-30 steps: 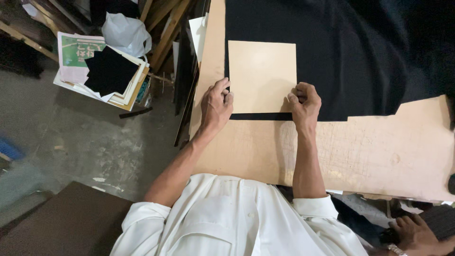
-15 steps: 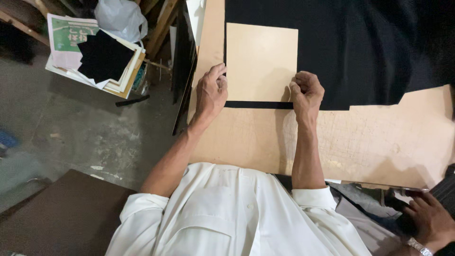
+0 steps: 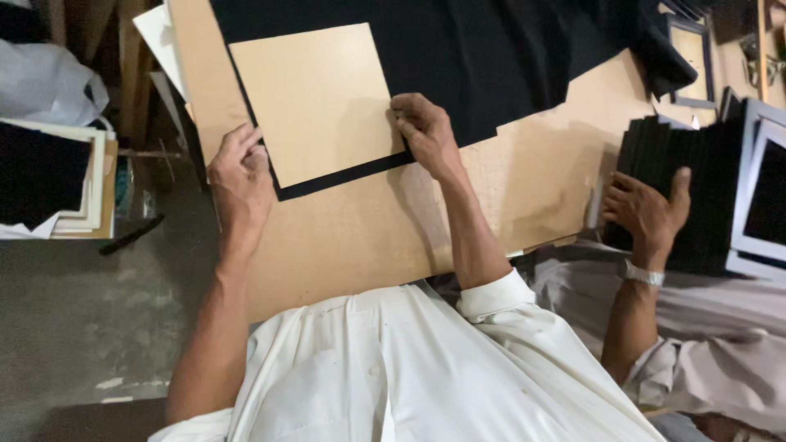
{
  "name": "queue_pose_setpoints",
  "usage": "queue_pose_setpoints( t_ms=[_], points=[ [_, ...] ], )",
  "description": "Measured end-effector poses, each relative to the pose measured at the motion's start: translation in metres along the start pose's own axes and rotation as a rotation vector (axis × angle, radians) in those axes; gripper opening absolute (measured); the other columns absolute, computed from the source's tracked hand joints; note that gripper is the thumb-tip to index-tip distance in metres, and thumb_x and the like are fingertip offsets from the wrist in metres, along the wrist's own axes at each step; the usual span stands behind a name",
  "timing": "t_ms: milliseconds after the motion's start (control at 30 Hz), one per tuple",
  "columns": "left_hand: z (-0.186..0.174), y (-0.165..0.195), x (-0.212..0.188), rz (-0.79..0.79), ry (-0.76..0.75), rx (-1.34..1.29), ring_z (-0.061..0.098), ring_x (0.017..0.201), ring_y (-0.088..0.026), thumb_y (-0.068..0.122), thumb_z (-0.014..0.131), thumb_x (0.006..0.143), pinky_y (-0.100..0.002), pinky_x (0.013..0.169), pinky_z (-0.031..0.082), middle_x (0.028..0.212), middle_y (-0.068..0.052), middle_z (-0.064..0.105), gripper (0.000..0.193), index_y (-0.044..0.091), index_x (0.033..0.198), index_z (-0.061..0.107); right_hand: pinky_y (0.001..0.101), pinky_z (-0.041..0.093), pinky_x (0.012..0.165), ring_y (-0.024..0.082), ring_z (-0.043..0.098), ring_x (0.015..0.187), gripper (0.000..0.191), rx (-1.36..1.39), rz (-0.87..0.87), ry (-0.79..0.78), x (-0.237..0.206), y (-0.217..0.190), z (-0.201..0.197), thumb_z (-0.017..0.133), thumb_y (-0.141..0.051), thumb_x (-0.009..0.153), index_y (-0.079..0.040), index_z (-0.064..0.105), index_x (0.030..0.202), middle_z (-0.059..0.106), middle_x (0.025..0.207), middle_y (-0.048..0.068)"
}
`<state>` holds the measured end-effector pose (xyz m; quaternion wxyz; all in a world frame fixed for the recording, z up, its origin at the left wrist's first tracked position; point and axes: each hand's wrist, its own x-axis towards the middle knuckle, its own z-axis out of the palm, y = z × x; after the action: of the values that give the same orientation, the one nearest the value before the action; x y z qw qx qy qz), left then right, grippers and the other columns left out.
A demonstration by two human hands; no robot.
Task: The person places a rectangular cardboard template on a large piece of black fabric, then uses a small cutting tool to cut the fabric along the template edges. The person repeats this process multiple times, moving the template and cutting new pieces of fabric.
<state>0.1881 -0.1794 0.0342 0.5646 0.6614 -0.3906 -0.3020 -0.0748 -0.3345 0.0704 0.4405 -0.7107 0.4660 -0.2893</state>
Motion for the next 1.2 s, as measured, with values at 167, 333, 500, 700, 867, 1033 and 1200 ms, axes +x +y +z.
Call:
queue_pose_setpoints(
  t_ms=[167, 333, 500, 700, 867, 1033, 1200],
  points=[
    [0.001, -0.005, 0.004, 0.004, 0.012, 0.015, 0.071, 0.119, -0.028, -0.004, 0.053, 0.1, -0.031, 0.094, 0.055, 0.131, -0.026, 0.069, 0.036, -0.011, 0.135, 0.055, 0.033, 0.053, 0.099, 0.021, 0.066, 0.11, 0.036, -0.033, -0.001, 0.013, -0.004, 0.002, 0.004, 0.055, 0.01, 0.091, 0.001, 0.066, 0.125, 0.071, 0.117, 0.012],
    [0.0, -0.006, 0.003, 0.008, 0.011, 0.0, 0.07, 0.119, -0.028, -0.003, 0.052, 0.1, -0.032, 0.1, 0.056, 0.13, -0.026, 0.068, 0.035, -0.011, 0.135, 0.055, 0.0313, 0.055, 0.1, 0.02, 0.066, 0.11, 0.038, 0.03, -0.019, -0.036, -0.003, 0.008, 0.002, 0.052, 0.012, 0.092, 0.0, 0.064, 0.126, 0.07, 0.117, 0.011],
    [-0.004, -0.003, 0.003, -0.006, 0.042, 0.063, 0.071, 0.119, -0.025, 0.0, 0.055, 0.101, -0.033, 0.096, 0.057, 0.129, -0.019, 0.071, 0.032, -0.004, 0.133, 0.058, 0.0271, 0.053, 0.096, 0.017, 0.065, 0.104, 0.033, 0.066, -0.058, -0.028, -0.002, 0.011, 0.008, 0.056, 0.013, 0.094, 0.001, 0.066, 0.123, 0.07, 0.113, 0.01],
    [-0.004, 0.001, 0.006, 0.018, 0.068, 0.11, 0.072, 0.118, -0.029, -0.002, 0.052, 0.098, -0.033, 0.094, 0.058, 0.127, -0.021, 0.071, 0.034, -0.005, 0.131, 0.058, 0.0283, 0.051, 0.097, 0.017, 0.065, 0.107, 0.032, 0.059, -0.044, -0.033, 0.0, 0.009, 0.008, 0.055, 0.011, 0.095, 0.002, 0.066, 0.124, 0.07, 0.117, 0.01],
    [-0.005, 0.004, 0.006, -0.027, 0.061, 0.108, 0.073, 0.112, -0.027, 0.0, 0.053, 0.097, -0.031, 0.091, 0.059, 0.128, -0.019, 0.071, 0.035, -0.004, 0.131, 0.057, 0.028, 0.052, 0.096, 0.016, 0.064, 0.106, 0.032, 0.059, -0.039, -0.021, 0.0, 0.005, 0.01, 0.056, 0.009, 0.095, 0.001, 0.066, 0.124, 0.07, 0.117, 0.01],
    [-0.002, 0.002, 0.006, -0.054, 0.078, 0.131, 0.074, 0.105, -0.025, -0.002, 0.054, 0.095, -0.031, 0.087, 0.059, 0.127, -0.018, 0.071, 0.037, -0.002, 0.131, 0.058, 0.027, 0.052, 0.095, 0.016, 0.065, 0.105, 0.031, 0.05, -0.018, -0.002, 0.001, 0.003, 0.012, 0.058, 0.007, 0.094, 0.001, 0.066, 0.123, 0.07, 0.115, 0.009],
    [0.001, -0.002, 0.006, 0.015, 0.114, 0.157, 0.073, 0.107, -0.025, -0.004, 0.055, 0.093, -0.031, 0.088, 0.059, 0.126, -0.018, 0.071, 0.039, -0.002, 0.132, 0.058, 0.0274, 0.052, 0.094, 0.016, 0.064, 0.104, 0.032, 0.075, -0.034, -0.011, 0.002, 0.001, 0.012, 0.058, 0.007, 0.094, 0.001, 0.066, 0.124, 0.07, 0.116, 0.01]
  ],
)
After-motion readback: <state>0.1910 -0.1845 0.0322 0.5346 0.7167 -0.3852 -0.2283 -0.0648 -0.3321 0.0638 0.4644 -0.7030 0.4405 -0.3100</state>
